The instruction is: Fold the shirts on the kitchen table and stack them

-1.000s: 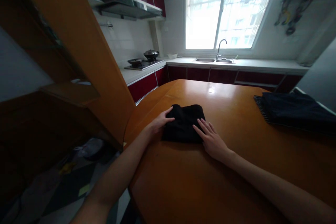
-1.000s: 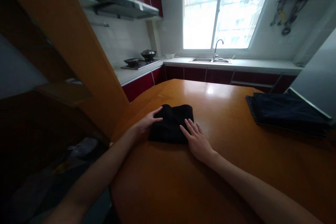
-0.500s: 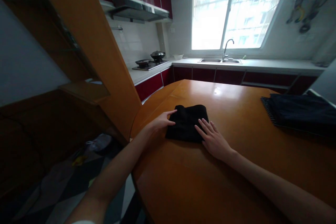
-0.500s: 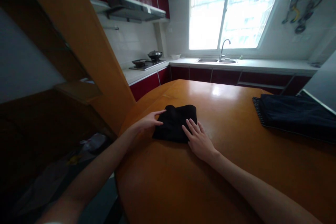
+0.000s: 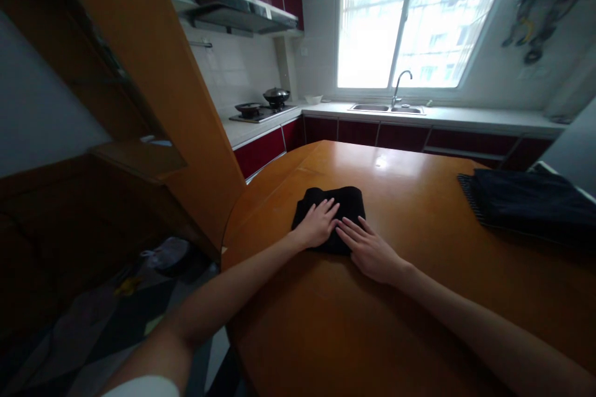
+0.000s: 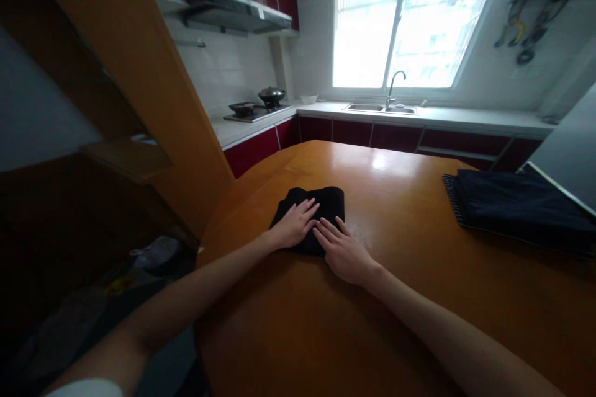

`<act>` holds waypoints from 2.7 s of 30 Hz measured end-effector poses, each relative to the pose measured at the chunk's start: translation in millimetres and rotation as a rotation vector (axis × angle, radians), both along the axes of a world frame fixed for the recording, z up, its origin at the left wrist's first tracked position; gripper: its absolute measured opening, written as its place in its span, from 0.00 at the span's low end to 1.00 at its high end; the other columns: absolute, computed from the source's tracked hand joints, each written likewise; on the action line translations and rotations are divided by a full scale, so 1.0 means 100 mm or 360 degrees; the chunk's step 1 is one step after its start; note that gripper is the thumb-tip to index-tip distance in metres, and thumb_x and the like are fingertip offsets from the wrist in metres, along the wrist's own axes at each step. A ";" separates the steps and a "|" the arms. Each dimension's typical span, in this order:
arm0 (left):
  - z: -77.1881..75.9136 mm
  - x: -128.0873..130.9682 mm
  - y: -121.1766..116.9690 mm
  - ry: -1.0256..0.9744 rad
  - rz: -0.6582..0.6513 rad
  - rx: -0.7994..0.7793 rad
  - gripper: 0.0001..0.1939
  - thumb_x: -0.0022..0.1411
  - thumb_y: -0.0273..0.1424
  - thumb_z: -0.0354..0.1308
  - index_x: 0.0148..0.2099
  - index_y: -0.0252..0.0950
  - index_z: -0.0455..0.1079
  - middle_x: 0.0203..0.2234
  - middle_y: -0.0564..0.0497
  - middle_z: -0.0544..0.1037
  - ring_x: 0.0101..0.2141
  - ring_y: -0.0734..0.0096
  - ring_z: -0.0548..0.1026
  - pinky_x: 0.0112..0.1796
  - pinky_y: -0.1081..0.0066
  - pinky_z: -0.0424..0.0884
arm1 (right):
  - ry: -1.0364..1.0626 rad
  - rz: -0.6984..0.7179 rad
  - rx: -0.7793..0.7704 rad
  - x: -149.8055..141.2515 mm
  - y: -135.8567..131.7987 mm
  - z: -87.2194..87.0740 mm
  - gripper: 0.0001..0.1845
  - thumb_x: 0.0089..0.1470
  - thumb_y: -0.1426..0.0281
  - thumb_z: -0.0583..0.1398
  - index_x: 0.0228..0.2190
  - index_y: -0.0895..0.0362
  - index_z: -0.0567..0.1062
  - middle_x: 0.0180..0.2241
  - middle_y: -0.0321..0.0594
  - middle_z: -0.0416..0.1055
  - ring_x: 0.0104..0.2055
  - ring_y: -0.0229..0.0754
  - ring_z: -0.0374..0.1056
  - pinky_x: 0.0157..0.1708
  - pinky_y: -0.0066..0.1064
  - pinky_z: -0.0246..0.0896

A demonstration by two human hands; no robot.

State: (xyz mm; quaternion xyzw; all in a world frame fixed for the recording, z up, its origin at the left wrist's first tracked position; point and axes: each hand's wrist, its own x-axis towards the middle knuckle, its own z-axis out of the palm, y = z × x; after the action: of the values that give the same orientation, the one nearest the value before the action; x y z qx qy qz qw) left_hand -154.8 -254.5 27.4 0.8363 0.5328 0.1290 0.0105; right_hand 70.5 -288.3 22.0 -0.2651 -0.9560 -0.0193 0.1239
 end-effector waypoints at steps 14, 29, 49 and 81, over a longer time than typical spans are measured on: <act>0.11 0.10 0.33 0.0094 0.0117 -0.0124 0.28 0.75 0.36 0.37 0.72 0.33 0.53 0.70 0.42 0.54 0.70 0.55 0.48 0.65 0.45 0.45 | 0.0375 -0.0522 -0.0178 -0.32 0.83 0.25 0.29 0.67 0.68 0.45 0.65 0.63 0.62 0.69 0.51 0.53 0.72 0.48 0.43 0.69 0.48 0.39; -0.19 0.27 0.46 0.0176 0.0092 0.0147 0.30 0.73 0.38 0.41 0.72 0.32 0.52 0.70 0.42 0.53 0.69 0.59 0.51 0.66 0.53 0.48 | 0.0106 -0.0978 -0.0565 -0.25 1.40 -0.04 0.34 0.69 0.58 0.43 0.70 0.59 0.48 0.72 0.52 0.41 0.73 0.52 0.36 0.67 0.57 0.36; -0.20 0.17 0.56 0.0120 0.0060 0.0098 0.29 0.73 0.36 0.41 0.73 0.36 0.51 0.70 0.43 0.54 0.69 0.57 0.52 0.65 0.52 0.48 | 0.0618 -0.0881 -0.0498 0.15 0.70 -0.37 0.34 0.69 0.59 0.41 0.69 0.64 0.53 0.68 0.53 0.54 0.71 0.47 0.49 0.68 0.46 0.43; -0.13 0.23 0.49 0.0136 0.0119 0.0080 0.29 0.73 0.37 0.42 0.72 0.34 0.52 0.70 0.43 0.55 0.69 0.56 0.53 0.65 0.52 0.49 | 0.0612 -0.1365 -0.1233 -0.26 1.72 0.31 0.20 0.55 0.56 0.66 0.30 0.63 0.76 0.17 0.34 0.65 0.19 0.35 0.62 0.22 0.28 0.62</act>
State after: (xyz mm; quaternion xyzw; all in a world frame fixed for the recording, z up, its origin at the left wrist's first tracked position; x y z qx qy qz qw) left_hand -132.2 -205.5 14.8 0.8206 0.5602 0.1069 -0.0381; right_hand 44.5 -116.3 52.5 -0.6510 -0.6621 0.3300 0.1699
